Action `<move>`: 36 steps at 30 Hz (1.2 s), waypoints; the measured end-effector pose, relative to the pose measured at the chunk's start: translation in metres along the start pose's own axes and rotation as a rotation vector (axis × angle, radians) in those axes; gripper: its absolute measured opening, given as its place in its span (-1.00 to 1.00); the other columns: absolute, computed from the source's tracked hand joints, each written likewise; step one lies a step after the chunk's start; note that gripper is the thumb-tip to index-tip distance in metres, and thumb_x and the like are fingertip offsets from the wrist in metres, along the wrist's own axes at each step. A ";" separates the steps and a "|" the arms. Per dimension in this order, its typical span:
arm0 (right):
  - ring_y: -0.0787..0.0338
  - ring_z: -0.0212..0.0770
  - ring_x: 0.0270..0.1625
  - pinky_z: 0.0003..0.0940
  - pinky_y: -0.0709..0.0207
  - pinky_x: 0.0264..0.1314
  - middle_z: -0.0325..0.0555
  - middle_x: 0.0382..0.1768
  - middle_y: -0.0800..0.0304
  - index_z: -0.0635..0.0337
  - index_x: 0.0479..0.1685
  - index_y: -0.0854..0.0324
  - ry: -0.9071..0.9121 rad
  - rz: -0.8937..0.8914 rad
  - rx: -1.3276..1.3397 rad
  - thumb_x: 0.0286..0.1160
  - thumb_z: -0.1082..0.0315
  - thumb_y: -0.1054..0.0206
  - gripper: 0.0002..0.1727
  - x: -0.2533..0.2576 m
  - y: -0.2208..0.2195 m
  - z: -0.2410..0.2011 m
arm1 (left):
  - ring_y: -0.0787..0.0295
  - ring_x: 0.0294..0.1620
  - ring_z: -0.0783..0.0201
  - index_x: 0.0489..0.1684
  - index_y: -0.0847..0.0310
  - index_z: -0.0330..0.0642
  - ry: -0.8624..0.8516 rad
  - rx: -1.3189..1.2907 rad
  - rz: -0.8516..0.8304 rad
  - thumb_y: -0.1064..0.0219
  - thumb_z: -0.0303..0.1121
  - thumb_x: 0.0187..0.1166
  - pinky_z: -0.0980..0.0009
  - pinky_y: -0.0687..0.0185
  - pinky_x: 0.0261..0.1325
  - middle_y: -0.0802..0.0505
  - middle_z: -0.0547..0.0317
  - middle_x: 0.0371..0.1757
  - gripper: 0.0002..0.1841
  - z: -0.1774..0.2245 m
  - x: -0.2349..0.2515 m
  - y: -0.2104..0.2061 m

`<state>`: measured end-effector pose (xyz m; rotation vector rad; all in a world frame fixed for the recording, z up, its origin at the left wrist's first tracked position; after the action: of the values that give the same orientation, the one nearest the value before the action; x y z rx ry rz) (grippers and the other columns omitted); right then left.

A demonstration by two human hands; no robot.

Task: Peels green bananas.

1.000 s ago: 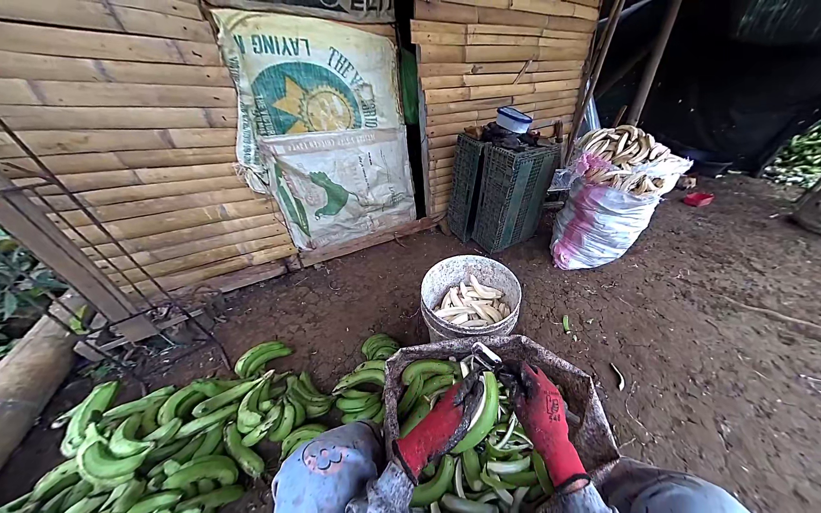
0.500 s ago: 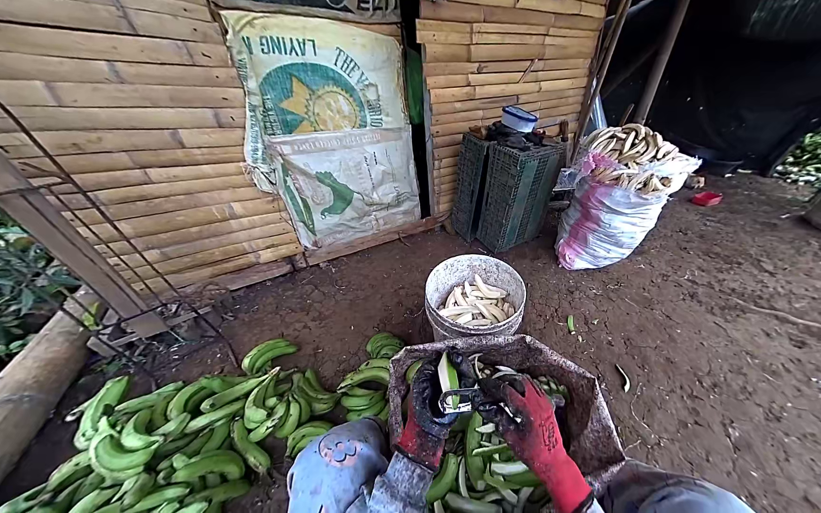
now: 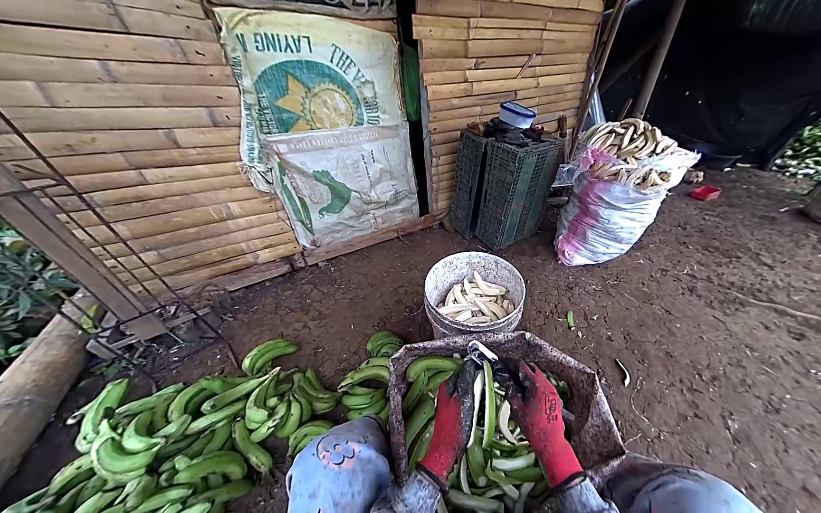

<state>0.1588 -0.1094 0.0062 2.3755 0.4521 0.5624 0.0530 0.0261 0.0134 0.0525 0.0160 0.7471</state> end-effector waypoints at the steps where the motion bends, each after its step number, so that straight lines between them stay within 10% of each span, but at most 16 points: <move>1: -0.83 0.25 0.14 0.21 -0.62 0.26 0.31 0.10 -0.82 0.35 0.24 -0.75 0.010 0.040 0.035 0.45 0.37 -0.34 -0.60 0.000 0.002 0.006 | -0.70 -0.40 0.41 0.03 -0.69 -0.35 0.037 -0.169 -0.027 -0.01 -0.29 0.86 0.53 -0.66 -0.30 -0.79 0.09 -0.33 -0.65 -0.008 0.009 -0.002; 3: -0.87 0.14 0.05 0.13 -0.67 0.19 0.22 -0.01 -0.86 0.33 0.13 -0.80 0.127 0.126 0.143 0.35 0.33 -0.39 -0.61 -0.003 0.011 0.004 | -0.60 -0.67 0.43 -0.13 -0.62 -0.22 0.139 -0.632 -0.245 0.16 -0.24 0.89 0.54 -0.58 -0.63 -0.71 0.22 -0.54 -0.59 -0.016 0.022 -0.014; 8: -0.86 -0.32 0.08 -0.27 -0.73 0.22 -0.23 0.01 -0.91 -0.10 0.08 -0.88 0.505 -0.196 0.277 0.37 0.11 -0.54 -0.69 -0.022 0.008 -0.035 | -0.62 -0.69 0.45 -0.04 -0.65 -0.24 0.282 -1.179 -0.576 0.06 -0.24 0.77 0.61 -0.60 -0.59 -0.70 0.24 -0.55 -0.64 -0.001 0.029 -0.028; 15: -0.87 0.26 0.07 0.21 -0.70 0.10 0.23 -0.01 -0.87 0.26 0.02 -0.85 0.334 0.119 -0.007 0.23 0.23 -0.48 -0.61 -0.014 0.009 -0.024 | -0.71 -0.22 0.48 0.21 -0.55 -0.41 -0.026 -0.280 -0.086 0.08 -0.44 0.84 0.55 -0.68 -0.05 -0.77 0.14 -0.16 -0.69 -0.004 0.009 0.000; 19: -0.81 0.39 0.15 0.28 -0.63 0.17 0.40 0.07 -0.80 0.42 0.12 -0.77 0.122 0.155 -0.043 0.18 0.40 -0.48 -0.55 -0.004 0.010 -0.009 | -0.70 0.06 0.39 0.32 -0.53 -0.49 -0.009 -0.251 0.039 0.07 -0.39 0.87 0.46 -0.60 0.24 -0.76 -0.06 0.10 -0.63 -0.009 0.003 0.001; 25: -0.82 0.38 0.09 0.30 -0.63 0.14 0.43 0.09 -0.79 0.43 0.24 -0.72 0.030 0.323 0.023 0.28 0.42 -0.44 -0.53 -0.001 0.047 0.006 | -0.59 -0.55 0.46 0.05 -0.47 -0.18 0.071 -0.705 0.213 0.27 -0.19 0.91 0.54 -0.59 -0.51 -0.64 0.25 -0.43 -0.61 0.011 0.047 0.002; 30: -0.86 0.21 0.08 0.17 -0.67 0.19 0.29 0.05 -0.84 0.38 0.24 -0.74 0.110 0.370 0.113 0.35 0.34 -0.38 -0.54 -0.009 0.064 0.004 | -0.69 0.26 -0.14 0.82 0.04 -0.21 0.004 -0.026 0.116 -0.08 -0.01 0.83 -0.03 -0.64 0.29 -0.56 -0.36 0.47 -0.30 0.028 0.133 -0.005; 36: -0.87 0.03 0.11 -0.01 -0.68 0.27 0.12 0.05 -0.89 0.30 0.21 -0.78 0.118 0.350 0.166 0.50 0.21 -0.36 -0.58 -0.010 0.066 0.004 | -0.48 0.61 -0.19 0.51 -0.49 -0.34 0.368 1.209 -0.605 -0.18 -0.06 0.75 -0.21 -0.33 0.60 -0.62 -0.29 0.53 -0.45 -0.098 0.023 -0.043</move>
<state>0.1639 -0.1642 0.0447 2.6094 0.1344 0.8557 0.0957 0.0144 -0.0866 1.0162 0.8023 0.0428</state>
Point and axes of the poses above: each hand's wrist, its own x-axis towards the middle knuckle, its own y-axis out of the back of the hand, z = x × y, the point moved 10 cm from there along x, towards the middle knuckle
